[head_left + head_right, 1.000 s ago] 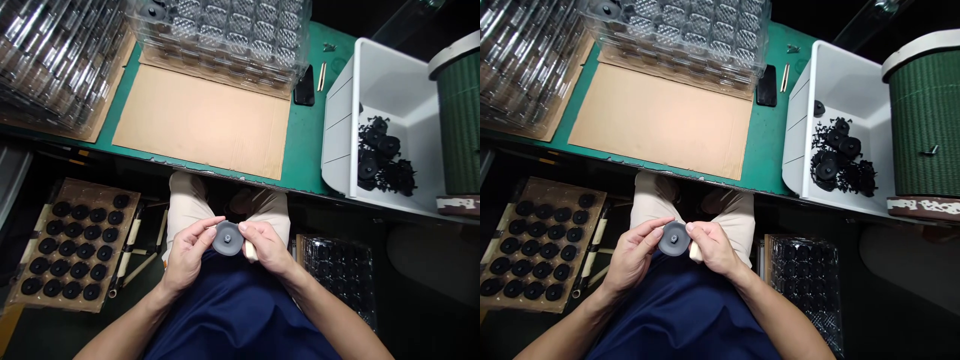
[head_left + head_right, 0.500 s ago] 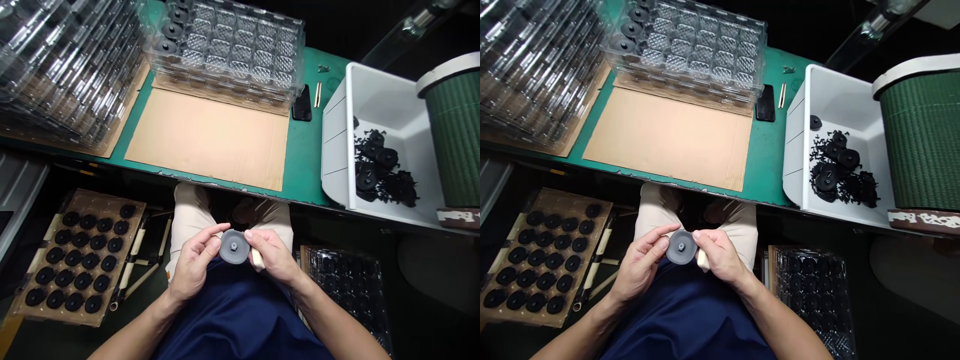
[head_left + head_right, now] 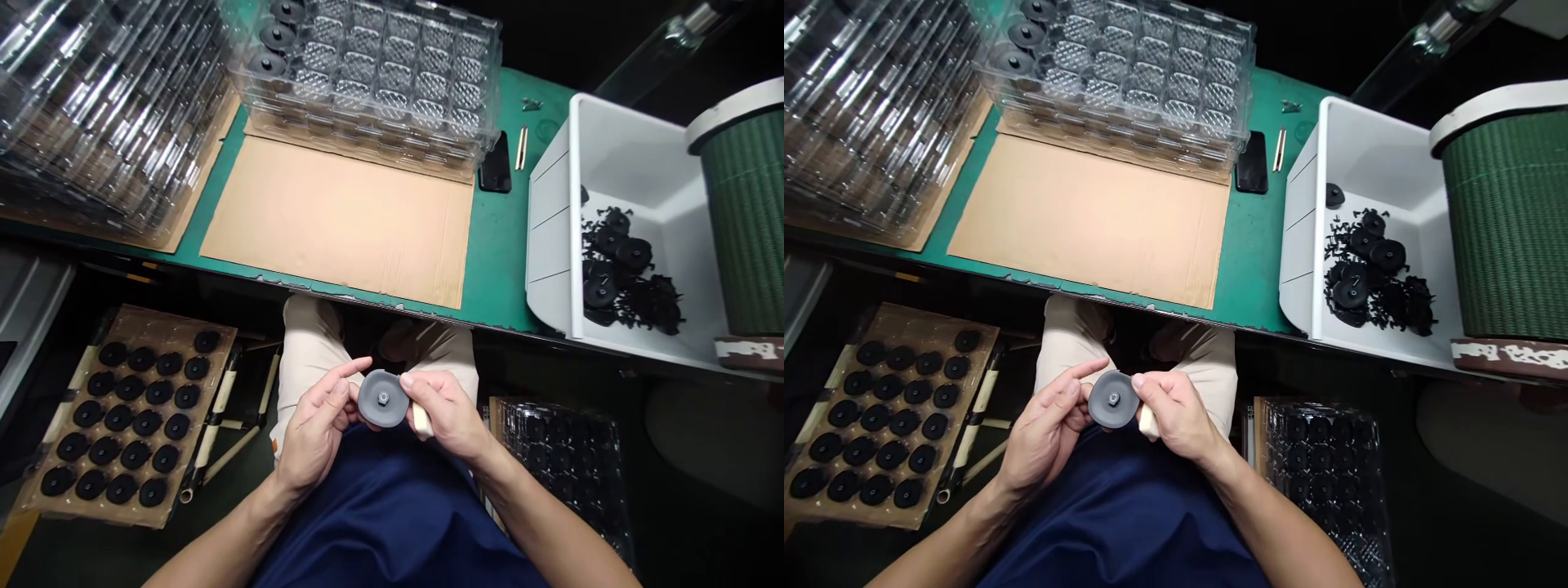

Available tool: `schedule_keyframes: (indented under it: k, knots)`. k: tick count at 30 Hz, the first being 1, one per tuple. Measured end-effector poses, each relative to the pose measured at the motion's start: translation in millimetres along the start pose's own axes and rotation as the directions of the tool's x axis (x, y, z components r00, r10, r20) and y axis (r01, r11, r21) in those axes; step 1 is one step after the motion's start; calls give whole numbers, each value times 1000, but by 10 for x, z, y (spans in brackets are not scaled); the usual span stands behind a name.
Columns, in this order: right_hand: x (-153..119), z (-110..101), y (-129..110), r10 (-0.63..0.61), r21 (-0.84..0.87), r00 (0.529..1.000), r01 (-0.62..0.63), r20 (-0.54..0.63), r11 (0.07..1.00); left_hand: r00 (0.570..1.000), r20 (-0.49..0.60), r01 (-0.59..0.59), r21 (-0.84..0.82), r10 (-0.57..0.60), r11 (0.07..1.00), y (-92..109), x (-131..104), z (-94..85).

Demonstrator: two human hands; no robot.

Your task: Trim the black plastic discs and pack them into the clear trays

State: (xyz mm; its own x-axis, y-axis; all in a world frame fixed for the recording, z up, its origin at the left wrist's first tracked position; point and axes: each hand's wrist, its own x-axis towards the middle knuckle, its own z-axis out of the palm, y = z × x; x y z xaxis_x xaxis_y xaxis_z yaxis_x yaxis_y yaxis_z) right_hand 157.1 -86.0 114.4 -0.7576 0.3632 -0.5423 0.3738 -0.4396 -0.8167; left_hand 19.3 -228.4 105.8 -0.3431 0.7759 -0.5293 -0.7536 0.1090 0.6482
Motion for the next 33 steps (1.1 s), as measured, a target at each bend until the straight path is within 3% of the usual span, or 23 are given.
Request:
schedule_keyframes:
  k: [3,8,11,15,22,25,29,33]
  knots:
    - [-14,5,-15,-17,-33,999,16,-34,999,998,42,-55,33,53,998,-11,-17,-19]
    - [-50,9,-53,-78,-69,996,74,-47,995,984,127,-150,225,123,963,9,-61,5]
    - [-72,21,-60,-101,-115,995,98,-21,989,990,79,-131,293,112,947,4,-67,6]
    - [-66,36,-26,-26,-84,1000,25,-9,996,998,-5,-65,264,69,962,-50,-50,-53]
    - [-36,23,20,11,-21,1000,-12,-29,1000,1000,-26,-5,158,9,987,-103,-35,-86]
    - [-38,6,45,-9,-44,999,6,-48,999,999,-39,-18,229,28,973,-88,-14,-66]
    - [-48,-37,68,-102,-223,994,91,-39,971,998,-5,-57,412,65,909,-64,-7,-89]
    - [-20,-124,-4,-369,-575,927,267,-65,773,958,99,-271,619,269,737,-92,91,-196]
